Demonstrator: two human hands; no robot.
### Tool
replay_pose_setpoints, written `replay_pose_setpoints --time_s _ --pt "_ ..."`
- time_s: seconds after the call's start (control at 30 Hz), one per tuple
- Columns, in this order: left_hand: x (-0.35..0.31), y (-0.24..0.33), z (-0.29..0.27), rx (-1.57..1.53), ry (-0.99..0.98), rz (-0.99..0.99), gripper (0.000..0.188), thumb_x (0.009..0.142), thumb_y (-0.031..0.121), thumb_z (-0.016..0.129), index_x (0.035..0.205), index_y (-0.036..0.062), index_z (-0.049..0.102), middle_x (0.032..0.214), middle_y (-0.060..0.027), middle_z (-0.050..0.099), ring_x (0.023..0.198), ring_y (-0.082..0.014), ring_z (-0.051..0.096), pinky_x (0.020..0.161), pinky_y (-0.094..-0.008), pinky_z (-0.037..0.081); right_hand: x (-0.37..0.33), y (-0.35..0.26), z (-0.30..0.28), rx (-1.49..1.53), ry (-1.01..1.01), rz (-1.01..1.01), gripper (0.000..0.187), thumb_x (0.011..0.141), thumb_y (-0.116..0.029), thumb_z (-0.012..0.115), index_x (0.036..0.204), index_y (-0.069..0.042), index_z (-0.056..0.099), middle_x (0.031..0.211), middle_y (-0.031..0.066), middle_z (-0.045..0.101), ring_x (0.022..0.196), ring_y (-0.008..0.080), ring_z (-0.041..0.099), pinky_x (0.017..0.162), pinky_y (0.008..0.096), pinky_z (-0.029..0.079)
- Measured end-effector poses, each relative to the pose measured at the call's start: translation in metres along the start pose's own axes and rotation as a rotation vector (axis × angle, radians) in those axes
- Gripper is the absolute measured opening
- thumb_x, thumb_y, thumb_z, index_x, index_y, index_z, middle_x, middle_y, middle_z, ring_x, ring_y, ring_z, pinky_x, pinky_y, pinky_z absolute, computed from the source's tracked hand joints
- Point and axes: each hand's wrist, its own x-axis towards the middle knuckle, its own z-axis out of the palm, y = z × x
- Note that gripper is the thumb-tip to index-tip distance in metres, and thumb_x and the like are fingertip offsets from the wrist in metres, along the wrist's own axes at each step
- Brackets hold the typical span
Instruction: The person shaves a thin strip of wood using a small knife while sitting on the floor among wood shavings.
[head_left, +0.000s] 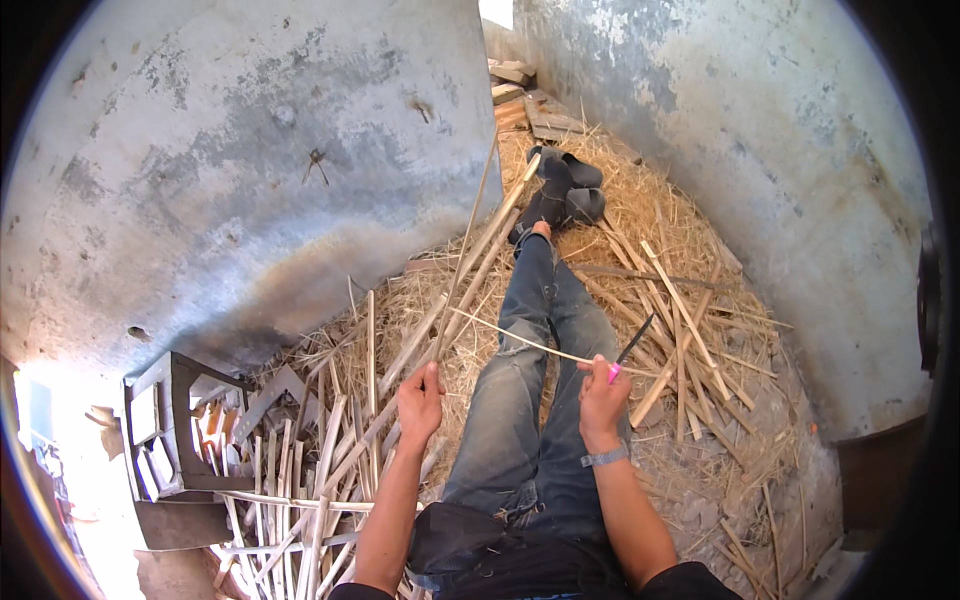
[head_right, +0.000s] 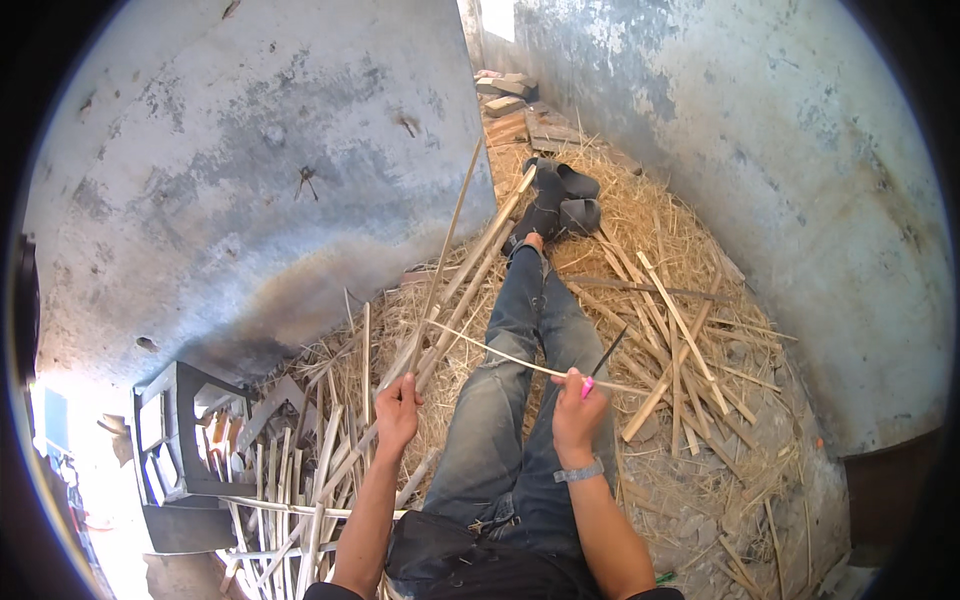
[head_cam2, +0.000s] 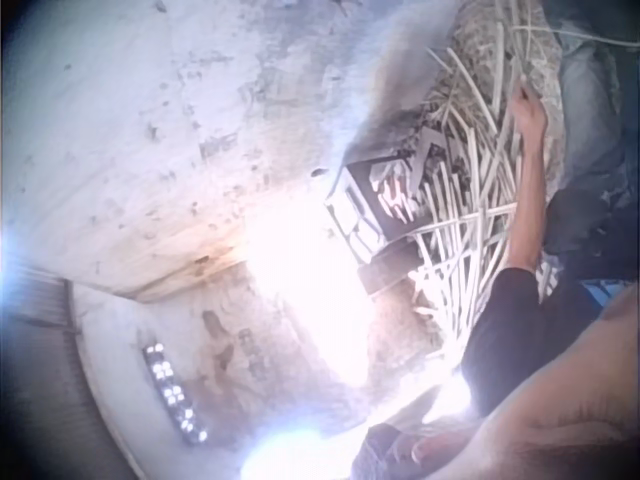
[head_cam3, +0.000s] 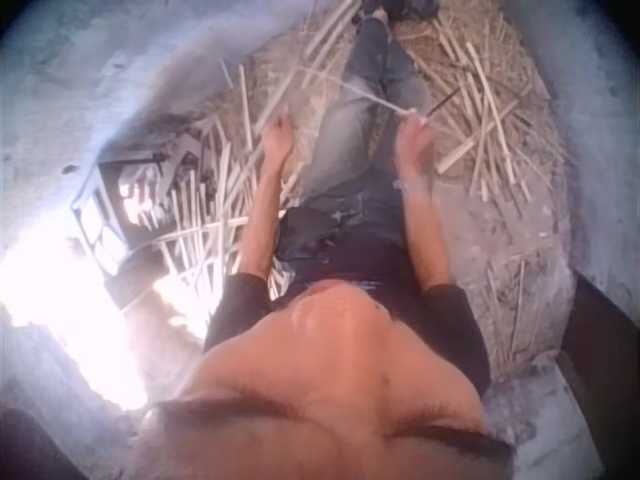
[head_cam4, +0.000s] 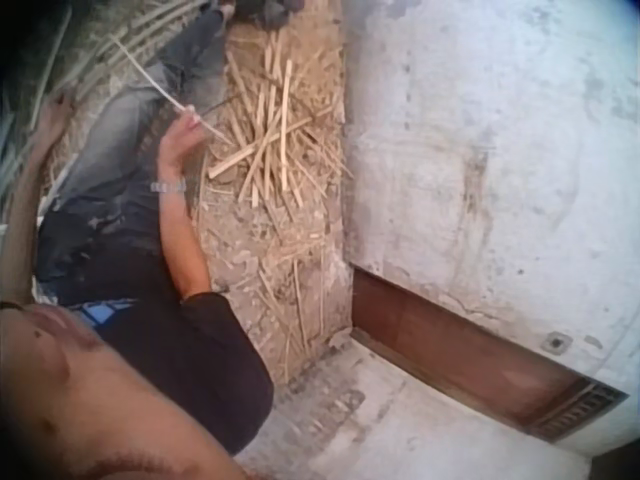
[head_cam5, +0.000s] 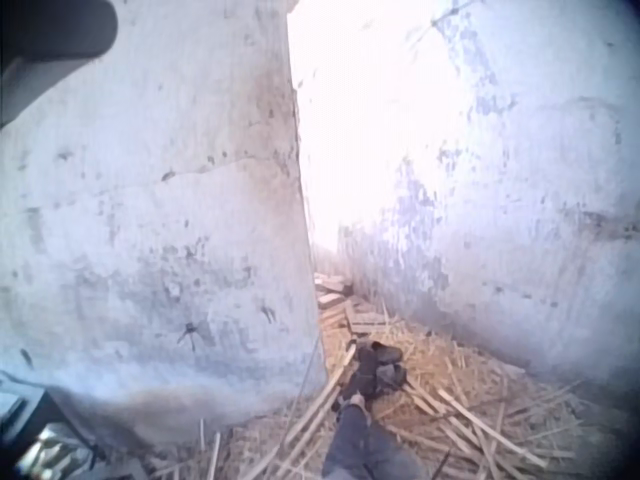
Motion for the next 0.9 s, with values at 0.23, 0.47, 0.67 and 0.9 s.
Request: replay_pose_setpoints --time_s 0.23,0.47,0.67,0.9 --pt "0.016 -0.024 0.027 -0.001 0.005 -0.001 0.05 0.11 0.041 0.053 0.088 -0.0016 0.068 0.065 -0.0114 0.063 0.06 -0.0227 0.061 0.063 -0.0422 0.047 -0.062 -0.021 0.024 -0.268 0.004 -0.191 0.036 0.106 -0.021 0.058 0.082 0.0 0.075 0.066 0.0098 0.066 0.062 0.0163 0.061 0.062 0.0338 0.046" --pt "0.003 -0.046 0.04 0.065 -0.014 0.097 0.046 0.112 0.038 0.051 0.103 0.0 0.075 0.062 -0.0055 0.06 0.059 -0.0152 0.058 0.061 -0.0357 0.046 -0.033 -0.013 0.013 -0.171 0.13 -0.332 0.042 0.108 -0.025 0.058 0.077 -0.001 0.071 0.057 -0.0031 0.05 0.053 0.007 0.045 0.051 0.0285 0.032" --pt "-0.041 -0.009 0.006 0.0 -0.272 -0.003 0.045 0.113 0.037 0.048 0.111 0.0013 0.075 0.061 -0.0048 0.059 0.059 -0.0137 0.058 0.06 -0.0328 0.046 0.026 -0.04 -0.027 -0.046 -0.096 -0.188 0.036 0.11 -0.032 0.057 0.085 -0.007 0.068 0.064 -0.0051 0.05 0.055 0.0057 0.041 0.053 0.0264 0.032" --pt "-0.058 0.013 -0.016 0.045 -0.455 -0.057 0.05 0.113 0.039 0.047 0.093 -0.0001 0.071 0.059 -0.0068 0.06 0.057 -0.0173 0.061 0.061 -0.0355 0.049 0.002 -0.035 0.014 -0.464 -0.455 -0.422 0.038 0.108 -0.042 0.055 0.101 -0.006 0.065 0.069 0.0133 0.062 0.06 0.0326 0.06 0.058 0.0454 0.045"
